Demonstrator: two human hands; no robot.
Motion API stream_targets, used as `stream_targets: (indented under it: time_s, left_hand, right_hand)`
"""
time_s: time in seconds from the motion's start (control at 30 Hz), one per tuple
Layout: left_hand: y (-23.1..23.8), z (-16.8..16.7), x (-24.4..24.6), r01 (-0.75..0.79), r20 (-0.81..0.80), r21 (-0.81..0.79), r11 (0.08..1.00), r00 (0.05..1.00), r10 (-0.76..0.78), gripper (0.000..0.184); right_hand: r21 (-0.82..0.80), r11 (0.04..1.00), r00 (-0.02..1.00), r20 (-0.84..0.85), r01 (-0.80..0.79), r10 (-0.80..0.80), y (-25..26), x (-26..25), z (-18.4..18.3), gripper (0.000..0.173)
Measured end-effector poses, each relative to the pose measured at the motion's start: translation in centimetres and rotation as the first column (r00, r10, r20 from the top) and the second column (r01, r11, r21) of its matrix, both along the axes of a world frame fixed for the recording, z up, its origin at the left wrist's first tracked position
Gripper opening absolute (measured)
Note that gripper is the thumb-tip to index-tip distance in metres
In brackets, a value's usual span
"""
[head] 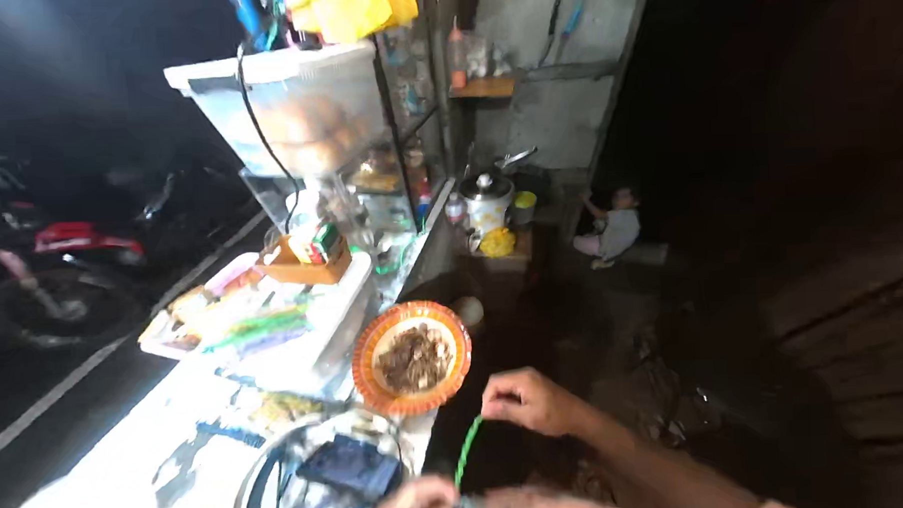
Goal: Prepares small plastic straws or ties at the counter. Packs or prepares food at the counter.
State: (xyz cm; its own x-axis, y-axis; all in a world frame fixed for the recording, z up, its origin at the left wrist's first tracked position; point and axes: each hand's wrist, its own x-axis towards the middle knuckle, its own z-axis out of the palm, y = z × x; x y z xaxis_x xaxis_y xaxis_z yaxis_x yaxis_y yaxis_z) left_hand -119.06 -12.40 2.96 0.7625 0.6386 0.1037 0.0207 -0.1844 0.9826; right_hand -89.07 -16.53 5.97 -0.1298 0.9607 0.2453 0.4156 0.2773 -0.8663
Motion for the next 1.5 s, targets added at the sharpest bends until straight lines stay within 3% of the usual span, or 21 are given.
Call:
stream_targets:
  time_s: [0.13, 0.2, 0.3, 0.37, 0.43, 0.5, 0.57, 0.67, 0.73, 0.8, 0.87, 0.93, 1.0, 1.07, 1.17, 1.3, 1.4, 1.5]
  left_hand:
    - [0.2, -0.9, 4.9, -0.155, -0.241, 0.310, 0.938, 0.942, 0.235, 0.033]
    - [-0.1, -0.2, 7.4, -0.271, -0.361, 0.306, 0.913, 0.854, 0.375, 0.022]
    - [-0.6, 0.3, 10.4, -0.441, -0.457, 0.260, 0.859, 0.727, 0.512, 0.023]
    - [-0.6, 0.4, 11.8, -0.606, -0.405, 0.135, 0.784, 0.688, 0.602, 0.023]
    - [-0.7, 0.6, 12.8, -0.741, -0.220, -0.146, 0.655, 0.670, 0.709, 0.021]
    - [-1.3, 1.0, 13.6, -0.696, 0.002, -0.476, 0.538, 0.611, 0.792, 0.028]
    - [-2.6, 1.3, 13.7, -0.533, 0.150, -0.666, 0.523, 0.591, 0.793, 0.035]
    - [-4.8, 0.9, 12.7, -0.443, 0.244, -0.663, 0.603, 0.634, 0.734, 0.022]
    - [-6.0, 1.3, 12.0, -0.520, 0.237, -0.644, 0.562, 0.563, 0.792, 0.023]
    - [-6.9, 2.1, 11.0, -0.610, 0.231, -0.631, 0.480, 0.442, 0.867, 0.032]
    - [-7.1, 2.6, 9.8, -0.656, 0.281, -0.620, 0.429, 0.325, 0.903, 0.037]
    - [-6.7, 2.8, 8.3, -0.651, 0.370, -0.611, 0.449, 0.266, 0.890, 0.029]
    - [-6.1, 3.3, 7.0, -0.661, 0.430, -0.572, 0.485, 0.262, 0.864, 0.019]
    - [-5.2, 4.0, 6.0, -0.679, 0.471, -0.518, 0.520, 0.282, 0.836, 0.017]
    - [-3.4, 4.4, 4.5, -0.670, 0.526, -0.464, 0.579, 0.317, 0.789, 0.019]
    - [-0.4, 4.3, 2.9, -0.619, 0.519, -0.521, 0.587, 0.316, 0.794, 0.020]
    - [2.2, 5.0, 2.9, -0.535, 0.523, -0.640, 0.553, 0.225, 0.822, 0.019]
    - [4.8, 6.6, 4.1, -0.488, 0.498, -0.707, 0.512, 0.170, 0.850, 0.028]
  right_hand:
    - [0.085, 0.993, 0.995, 0.076, -0.077, 0.070, -0.1, 1.8, 1.6, 0.027]
    - [0.179, 0.970, 0.980, 0.146, -0.163, 0.138, -0.3, 2.9, 2.5, 0.025]
    - [0.261, 0.915, 0.949, 0.158, -0.308, 0.274, -0.8, 4.9, 1.8, 0.024]
    - [0.239, 0.896, 0.926, 0.146, -0.373, 0.347, -0.7, 6.5, 0.6, 0.023]
    - [0.191, 0.890, 0.910, 0.116, -0.414, 0.398, 0.1, 8.1, -1.0, 0.022]
    - [0.104, 0.887, 0.893, 0.090, -0.450, 0.442, 1.8, 9.6, -2.4, 0.023]
    - [-0.008, 0.866, 0.863, 0.080, -0.501, 0.500, 4.4, 10.7, -3.2, 0.025]
    - [-0.069, 0.803, 0.790, 0.150, -0.592, 0.595, 10.1, 10.4, -1.9, 0.028]
    - [-0.085, 0.766, 0.723, 0.281, -0.637, 0.631, 14.4, 8.3, 2.2, 0.032]
    - [-0.048, 0.778, 0.705, 0.391, -0.626, 0.591, 19.0, 4.9, 7.2, 0.037]
    - [0.070, 0.827, 0.750, 0.468, -0.558, 0.467, 24.9, 1.0, 10.4, 0.036]
    - [0.172, 0.879, 0.780, 0.557, -0.445, 0.285, 31.5, -2.7, 12.3, 0.033]
    - [0.123, 0.953, 0.731, 0.671, -0.278, 0.127, 36.9, -5.8, 13.6, 0.038]
    - [0.006, 0.997, 0.620, 0.784, -0.081, 0.046, 39.8, -7.9, 14.3, 0.045]
    - [-0.159, 0.985, 0.569, 0.817, 0.070, 0.092, 41.8, -9.3, 14.5, 0.066]
    - [-0.133, 0.991, 0.605, 0.790, 0.004, 0.103, 43.6, -9.0, 14.8, 0.073]
    - [0.067, 0.988, 0.690, 0.723, -0.138, 0.047, 41.9, -7.8, 17.4, 0.058]
    - [0.182, 0.966, 0.705, 0.709, -0.182, 0.000, 40.3, -6.5, 19.9, 0.043]
